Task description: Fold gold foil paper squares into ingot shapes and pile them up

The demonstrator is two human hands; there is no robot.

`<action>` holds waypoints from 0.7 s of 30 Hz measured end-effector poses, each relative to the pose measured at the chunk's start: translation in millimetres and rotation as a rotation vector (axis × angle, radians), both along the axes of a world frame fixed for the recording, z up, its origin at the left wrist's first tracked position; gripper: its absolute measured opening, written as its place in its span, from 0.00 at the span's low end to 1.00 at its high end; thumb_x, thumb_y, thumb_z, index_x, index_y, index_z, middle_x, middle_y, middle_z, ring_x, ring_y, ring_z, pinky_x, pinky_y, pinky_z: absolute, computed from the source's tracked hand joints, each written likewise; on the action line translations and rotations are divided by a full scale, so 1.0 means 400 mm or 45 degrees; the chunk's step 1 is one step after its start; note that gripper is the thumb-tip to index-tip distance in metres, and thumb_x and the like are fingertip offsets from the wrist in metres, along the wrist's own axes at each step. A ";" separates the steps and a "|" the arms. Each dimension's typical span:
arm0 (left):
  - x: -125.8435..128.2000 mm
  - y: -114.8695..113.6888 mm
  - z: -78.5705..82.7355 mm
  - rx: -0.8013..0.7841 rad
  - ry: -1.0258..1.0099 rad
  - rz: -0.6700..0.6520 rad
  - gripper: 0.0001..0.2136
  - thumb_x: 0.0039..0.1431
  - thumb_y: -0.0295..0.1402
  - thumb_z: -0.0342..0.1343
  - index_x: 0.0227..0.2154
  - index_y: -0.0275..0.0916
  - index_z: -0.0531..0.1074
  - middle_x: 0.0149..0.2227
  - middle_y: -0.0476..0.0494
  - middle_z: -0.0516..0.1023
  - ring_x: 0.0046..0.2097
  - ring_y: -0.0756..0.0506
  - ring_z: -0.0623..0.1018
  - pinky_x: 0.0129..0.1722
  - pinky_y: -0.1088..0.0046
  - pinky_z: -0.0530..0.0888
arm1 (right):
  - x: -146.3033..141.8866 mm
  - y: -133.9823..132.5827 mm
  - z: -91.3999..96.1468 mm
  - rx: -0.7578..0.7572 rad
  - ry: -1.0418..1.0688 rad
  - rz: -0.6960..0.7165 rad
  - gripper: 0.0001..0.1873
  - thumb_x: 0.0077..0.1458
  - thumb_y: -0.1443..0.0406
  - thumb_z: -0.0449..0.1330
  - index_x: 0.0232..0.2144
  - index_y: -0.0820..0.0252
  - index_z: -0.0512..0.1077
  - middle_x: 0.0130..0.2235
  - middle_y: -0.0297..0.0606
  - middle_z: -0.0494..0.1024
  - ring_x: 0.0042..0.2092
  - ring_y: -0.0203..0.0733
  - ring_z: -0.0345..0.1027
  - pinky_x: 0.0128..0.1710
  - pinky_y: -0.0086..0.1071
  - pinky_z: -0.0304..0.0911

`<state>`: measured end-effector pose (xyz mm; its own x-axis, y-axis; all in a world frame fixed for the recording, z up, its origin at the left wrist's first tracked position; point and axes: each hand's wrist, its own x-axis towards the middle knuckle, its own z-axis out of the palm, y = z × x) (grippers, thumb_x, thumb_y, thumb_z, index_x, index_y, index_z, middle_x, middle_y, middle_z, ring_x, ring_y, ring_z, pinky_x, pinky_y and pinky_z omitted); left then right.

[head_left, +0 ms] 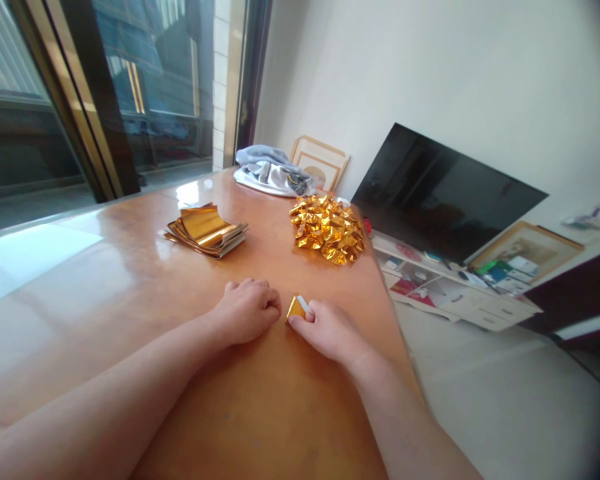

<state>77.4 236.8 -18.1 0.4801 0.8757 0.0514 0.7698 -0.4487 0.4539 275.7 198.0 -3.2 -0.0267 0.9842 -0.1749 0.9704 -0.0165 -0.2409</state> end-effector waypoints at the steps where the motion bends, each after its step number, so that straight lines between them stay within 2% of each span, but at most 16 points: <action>1: -0.002 0.000 0.002 0.000 0.005 0.008 0.09 0.56 0.35 0.52 0.30 0.45 0.78 0.38 0.44 0.79 0.45 0.38 0.74 0.44 0.60 0.63 | -0.001 0.000 0.000 0.000 -0.010 -0.001 0.22 0.58 0.45 0.56 0.26 0.55 0.70 0.28 0.33 0.75 0.28 0.36 0.62 0.26 0.31 0.44; 7: -0.004 -0.003 0.005 0.002 0.021 0.016 0.10 0.56 0.36 0.52 0.30 0.44 0.78 0.39 0.43 0.79 0.45 0.38 0.74 0.44 0.58 0.63 | -0.016 -0.007 0.002 0.024 -0.140 -0.013 0.21 0.58 0.46 0.54 0.28 0.55 0.71 0.31 0.35 0.78 0.30 0.38 0.66 0.27 0.30 0.47; 14: 0.003 -0.009 0.000 0.047 0.009 -0.002 0.09 0.56 0.34 0.51 0.29 0.44 0.77 0.37 0.44 0.79 0.43 0.39 0.73 0.41 0.60 0.62 | -0.059 -0.033 0.006 0.133 -0.358 0.002 0.19 0.61 0.51 0.51 0.41 0.55 0.73 0.41 0.45 0.79 0.41 0.50 0.73 0.37 0.36 0.58; 21: 0.011 -0.016 -0.004 0.147 -0.006 -0.025 0.09 0.57 0.33 0.50 0.29 0.43 0.76 0.36 0.43 0.78 0.41 0.41 0.73 0.40 0.61 0.60 | -0.069 -0.041 -0.008 0.233 -0.355 0.043 0.19 0.62 0.53 0.51 0.44 0.58 0.72 0.43 0.49 0.79 0.44 0.54 0.74 0.42 0.40 0.61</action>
<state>82.0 230.3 -19.6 0.4964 0.8544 0.1537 0.7586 -0.5130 0.4017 248.1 181.6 -6.4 -0.0358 0.9994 -0.0003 0.9986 0.0358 0.0379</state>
